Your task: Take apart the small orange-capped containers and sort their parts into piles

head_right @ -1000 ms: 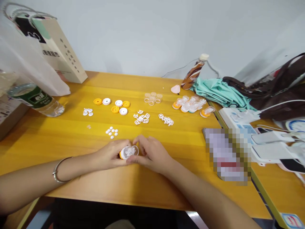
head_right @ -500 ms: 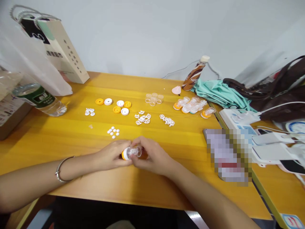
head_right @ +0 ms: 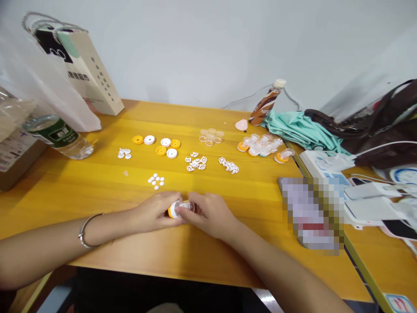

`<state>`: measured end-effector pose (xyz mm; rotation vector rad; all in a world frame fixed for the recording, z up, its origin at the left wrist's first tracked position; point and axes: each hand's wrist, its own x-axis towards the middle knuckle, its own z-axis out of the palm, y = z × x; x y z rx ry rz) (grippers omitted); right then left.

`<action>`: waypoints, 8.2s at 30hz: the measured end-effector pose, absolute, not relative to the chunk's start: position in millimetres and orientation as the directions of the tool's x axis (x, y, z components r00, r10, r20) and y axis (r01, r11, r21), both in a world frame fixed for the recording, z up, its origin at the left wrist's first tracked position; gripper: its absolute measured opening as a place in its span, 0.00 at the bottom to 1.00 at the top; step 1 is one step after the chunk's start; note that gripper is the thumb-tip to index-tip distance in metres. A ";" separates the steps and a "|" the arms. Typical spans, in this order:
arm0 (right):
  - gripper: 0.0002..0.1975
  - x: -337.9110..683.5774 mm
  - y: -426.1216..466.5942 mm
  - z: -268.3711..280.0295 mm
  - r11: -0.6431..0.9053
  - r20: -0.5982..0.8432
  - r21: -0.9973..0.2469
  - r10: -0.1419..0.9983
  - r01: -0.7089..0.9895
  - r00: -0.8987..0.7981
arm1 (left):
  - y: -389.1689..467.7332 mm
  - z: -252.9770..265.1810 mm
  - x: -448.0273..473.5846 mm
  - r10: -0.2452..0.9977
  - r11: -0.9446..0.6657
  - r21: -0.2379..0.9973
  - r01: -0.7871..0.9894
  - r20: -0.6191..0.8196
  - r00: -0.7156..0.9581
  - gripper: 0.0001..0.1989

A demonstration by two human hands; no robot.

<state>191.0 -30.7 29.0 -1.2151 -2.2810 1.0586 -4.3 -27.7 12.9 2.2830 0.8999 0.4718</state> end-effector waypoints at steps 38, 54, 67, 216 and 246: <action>0.16 190.9 -34.0 32.5 0.291 -0.035 -0.886 0.734 0.361 -0.678 | -26.3 13.7 -4.1 0.647 -0.587 0.706 0.396 0.115 0.754 0.15; 0.14 233.7 73.0 37.8 0.136 0.279 -0.645 0.958 0.752 0.066 | -25.1 18.1 -6.4 0.733 -0.420 0.803 0.422 0.026 0.680 0.18; 0.20 220.5 126.2 30.9 -0.045 0.144 -0.589 0.977 0.807 0.159 | -21.8 10.2 -6.2 0.755 -0.346 0.877 0.333 0.050 0.654 0.16; 0.12 172.5 -32.2 24.7 0.101 0.100 -0.995 0.946 -0.012 -0.308 | -17.7 7.4 -12.2 0.783 -0.605 0.778 0.170 0.542 0.306 0.11; 0.08 202.8 22.7 -1.3 0.489 0.455 -0.643 0.863 0.589 -0.220 | -18.6 4.7 -9.2 0.917 -0.362 0.931 0.048 0.346 0.200 0.11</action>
